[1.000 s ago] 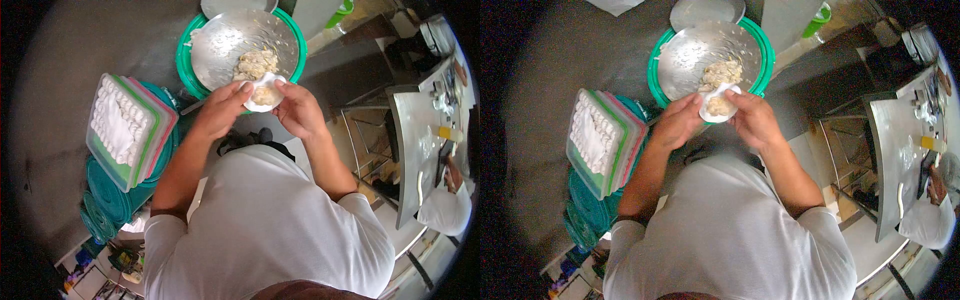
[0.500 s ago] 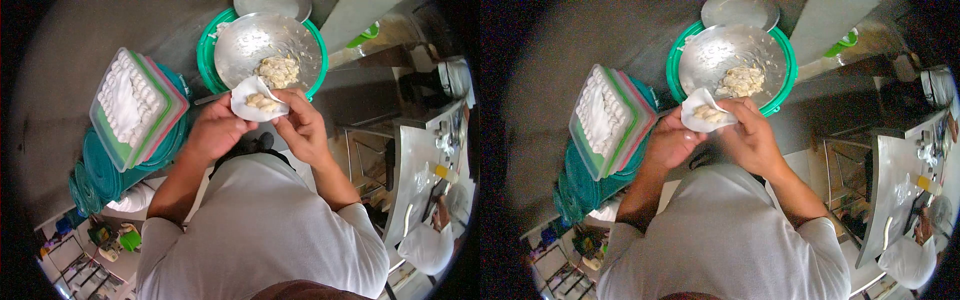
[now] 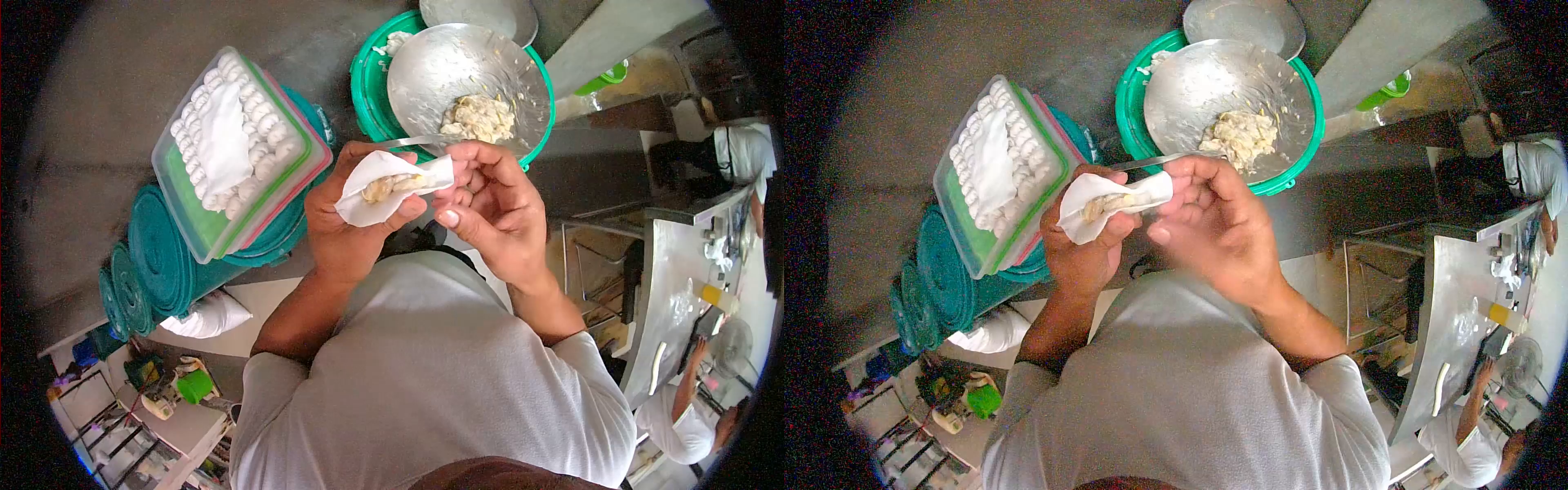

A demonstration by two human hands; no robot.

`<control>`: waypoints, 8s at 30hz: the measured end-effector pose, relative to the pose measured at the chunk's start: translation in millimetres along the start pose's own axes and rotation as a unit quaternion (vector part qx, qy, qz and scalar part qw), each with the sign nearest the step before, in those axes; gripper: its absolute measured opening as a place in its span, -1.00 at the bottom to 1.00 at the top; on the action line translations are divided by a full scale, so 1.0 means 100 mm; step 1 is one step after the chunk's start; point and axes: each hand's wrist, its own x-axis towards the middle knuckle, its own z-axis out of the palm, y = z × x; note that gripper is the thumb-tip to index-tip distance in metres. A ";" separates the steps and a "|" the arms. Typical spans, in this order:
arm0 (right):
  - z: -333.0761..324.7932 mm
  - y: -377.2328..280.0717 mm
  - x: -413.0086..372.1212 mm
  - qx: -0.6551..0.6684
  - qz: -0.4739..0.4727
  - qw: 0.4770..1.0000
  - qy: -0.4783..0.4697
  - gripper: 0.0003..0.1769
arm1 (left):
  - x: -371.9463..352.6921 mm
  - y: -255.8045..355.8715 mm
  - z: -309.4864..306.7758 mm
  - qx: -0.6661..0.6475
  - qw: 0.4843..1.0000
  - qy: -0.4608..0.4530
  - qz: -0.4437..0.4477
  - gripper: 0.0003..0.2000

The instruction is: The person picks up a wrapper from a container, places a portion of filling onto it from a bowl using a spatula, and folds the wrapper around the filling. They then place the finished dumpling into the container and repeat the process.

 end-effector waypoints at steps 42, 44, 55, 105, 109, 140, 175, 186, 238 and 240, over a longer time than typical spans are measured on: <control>2.04 0.50 0.02 -0.436 -0.137 0.880 -0.130 -0.81 | -0.53 0.74 -2.04 0.053 0.982 -0.093 0.159 -0.60; 2.13 0.57 -0.01 -0.352 -0.111 0.928 -0.054 -0.81 | -0.53 0.79 -2.06 0.077 0.977 -0.112 0.163 -0.59; 1.99 0.53 0.02 -0.397 -0.138 0.900 -0.112 -0.80 | -0.56 0.80 -1.96 0.077 0.978 -0.131 0.146 -0.64; 1.28 0.30 0.51 -0.376 -0.037 0.886 -0.268 -0.81 | -0.42 0.68 -1.50 0.346 0.905 -0.044 0.244 -0.82; 1.45 0.50 0.65 -0.344 -0.111 0.873 -0.327 -0.79 | -0.42 0.68 -1.85 0.251 0.945 -0.065 0.198 -0.81; 2.43 1.28 1.36 -0.582 -0.180 0.734 -0.300 -0.15 | -0.83 0.93 -3.13 0.069 0.974 0.214 0.042 -0.56; 2.19 1.48 1.87 -0.673 -0.228 0.626 -0.322 -0.20 | -0.31 0.75 -2.90 0.608 0.784 0.009 0.125 -0.63; 1.81 1.03 2.16 -0.613 -0.112 0.752 -0.214 -0.41 | -0.20 0.64 -2.79 0.622 0.776 0.099 0.020 -0.55; 2.29 1.46 2.80 -0.656 -0.217 0.550 -0.469 -0.81 | -0.49 0.93 -3.07 0.352 0.925 0.144 0.006 -0.83; 2.29 1.46 2.80 -0.666 -0.188 0.550 -0.467 -0.81 | -0.49 0.92 -3.08 0.353 0.924 0.146 0.008 -0.83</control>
